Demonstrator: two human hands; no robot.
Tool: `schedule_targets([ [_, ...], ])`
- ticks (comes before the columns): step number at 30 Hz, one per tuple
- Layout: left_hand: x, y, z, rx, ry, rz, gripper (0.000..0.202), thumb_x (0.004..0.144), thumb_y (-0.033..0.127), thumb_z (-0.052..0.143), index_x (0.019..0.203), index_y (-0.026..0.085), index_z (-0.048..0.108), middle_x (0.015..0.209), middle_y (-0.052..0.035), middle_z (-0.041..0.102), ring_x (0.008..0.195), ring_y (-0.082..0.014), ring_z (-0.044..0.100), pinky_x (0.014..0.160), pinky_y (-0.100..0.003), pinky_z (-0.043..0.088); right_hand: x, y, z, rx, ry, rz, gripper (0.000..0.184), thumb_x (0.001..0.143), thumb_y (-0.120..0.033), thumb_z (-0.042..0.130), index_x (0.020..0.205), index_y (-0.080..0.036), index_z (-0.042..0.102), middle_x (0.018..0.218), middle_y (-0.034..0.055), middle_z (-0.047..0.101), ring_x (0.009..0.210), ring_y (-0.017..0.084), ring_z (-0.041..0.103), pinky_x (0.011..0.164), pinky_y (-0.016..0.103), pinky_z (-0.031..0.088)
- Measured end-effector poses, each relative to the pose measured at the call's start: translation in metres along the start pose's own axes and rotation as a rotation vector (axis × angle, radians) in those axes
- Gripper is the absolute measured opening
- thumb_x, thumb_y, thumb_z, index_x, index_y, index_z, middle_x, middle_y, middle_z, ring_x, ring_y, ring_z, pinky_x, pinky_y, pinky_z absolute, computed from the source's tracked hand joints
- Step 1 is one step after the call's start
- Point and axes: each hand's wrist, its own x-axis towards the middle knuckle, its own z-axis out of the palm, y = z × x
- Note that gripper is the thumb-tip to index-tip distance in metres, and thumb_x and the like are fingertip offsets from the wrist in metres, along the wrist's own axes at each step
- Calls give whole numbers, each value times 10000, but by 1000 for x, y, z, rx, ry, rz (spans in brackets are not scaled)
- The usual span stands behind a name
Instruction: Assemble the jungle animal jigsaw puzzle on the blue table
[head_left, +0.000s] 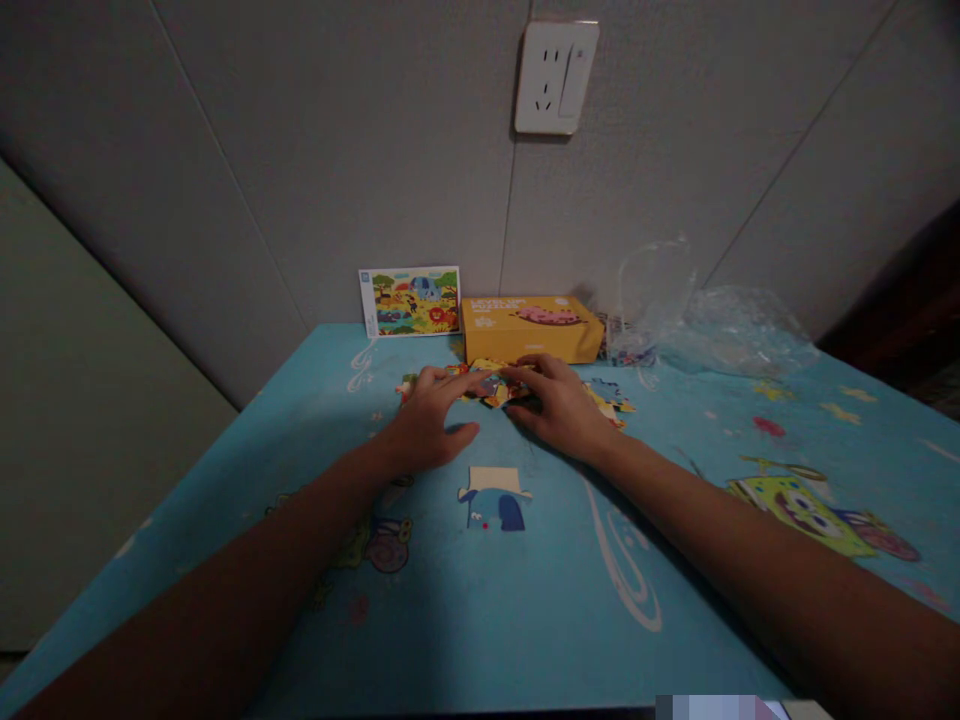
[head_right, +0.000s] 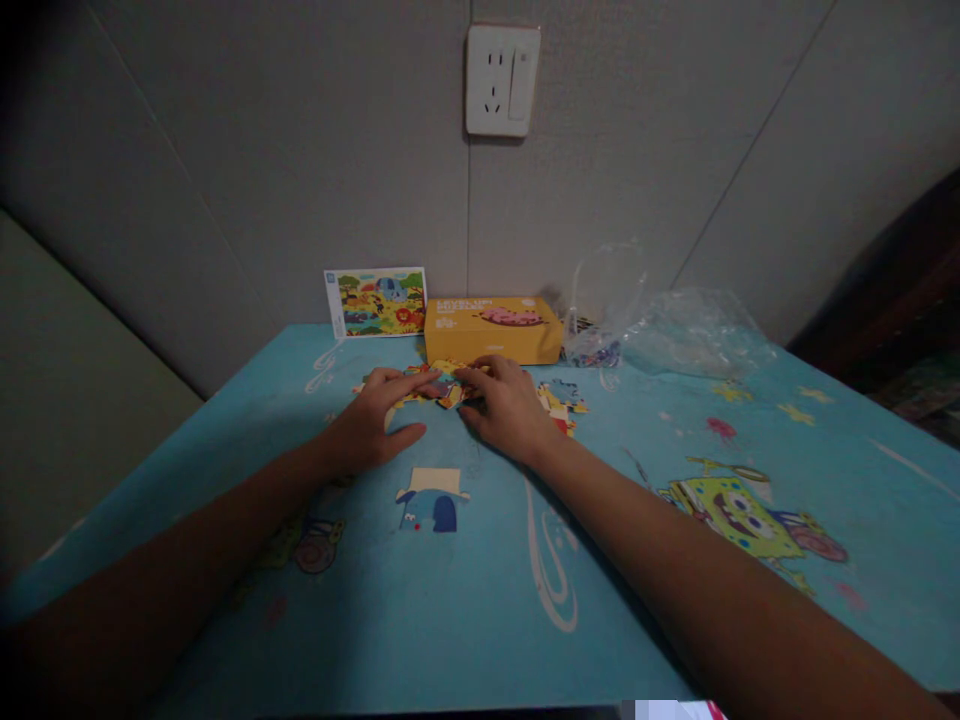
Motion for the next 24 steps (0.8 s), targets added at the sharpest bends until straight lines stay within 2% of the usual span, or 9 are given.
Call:
schedule_targets([
  [3, 1, 1, -1, -3, -1, 0, 653, 777, 161, 613, 1417, 212, 492, 1238, -35, 678, 1110, -279, 457, 1052, -467, 376, 1, -1, 2, -57, -42, -31, 486, 876, -296, 626, 1356, -231, 578, 1275, 137, 606, 1118, 307, 542, 921, 458, 433],
  [6, 2, 1, -1, -3, 23, 14, 586, 783, 164, 611, 1363, 222, 556, 1241, -46, 680, 1120, -279, 471, 1041, -479, 387, 4, -3, 0, -74, -75, -46, 360, 927, -299, 568, 1274, -245, 645, 1157, 111, 669, 1043, 279, 566, 881, 419, 429],
  [9, 2, 1, -1, -18, 49, 47, 520, 807, 150, 582, 1322, 220, 598, 1188, -46, 708, 1112, -266, 490, 1046, -477, 383, 6, -3, -2, -31, -32, -1, 306, 957, -283, 519, 1200, -210, 691, 1087, 116, 689, 982, 252, 594, 853, 380, 441],
  [12, 2, 4, -1, -55, 38, 56, 619, 827, 132, 542, 1439, 191, 470, 1055, -48, 750, 1092, -257, 504, 1048, -466, 384, 6, -2, -2, 42, 39, 56, 308, 970, -275, 491, 1162, -167, 706, 1029, 124, 695, 933, 232, 625, 830, 344, 465],
  [14, 2, 6, 0, -69, 1, 41, 713, 827, 134, 540, 1511, 187, 348, 1025, -56, 750, 1158, -263, 498, 1072, -473, 365, 6, -2, -2, 84, 83, 88, 297, 965, -273, 498, 1143, -168, 712, 1013, 118, 695, 895, 222, 639, 803, 328, 479],
  [16, 1, 6, 2, -78, -43, 15, 798, 810, 141, 563, 1545, 203, 258, 1082, -70, 728, 1269, -275, 463, 1111, -490, 331, 4, -3, -2, 131, 124, 105, 282, 959, -272, 509, 1127, -179, 716, 1011, 111, 696, 868, 213, 647, 782, 320, 487],
  [19, -1, 3, 6, -74, -72, -25, 877, 768, 157, 605, 1554, 214, 220, 1333, -116, 594, 1371, -300, 397, 1142, -508, 314, 3, -8, -4, 203, 145, 49, 270, 959, -276, 516, 1102, -181, 725, 991, 105, 701, 868, 206, 649, 781, 316, 495],
  [22, -2, -1, 8, -35, -64, -52, 818, 760, 184, 621, 1518, 159, 313, 1484, -184, 411, 1397, -322, 372, 1160, -499, 314, 2, -14, -6, 263, 129, -57, 265, 958, -278, 524, 1095, -186, 731, 988, 103, 700, 896, 199, 653, 811, 311, 505],
  [24, -2, -2, 8, -6, -49, -77, 739, 774, 191, 612, 1476, 138, 388, 1483, -204, 383, 1405, -326, 366, 1157, -491, 327, 2, -16, -6, 289, 134, -91, 266, 954, -270, 525, 1112, -195, 724, 1022, 101, 700, 934, 200, 656, 843, 315, 510],
])
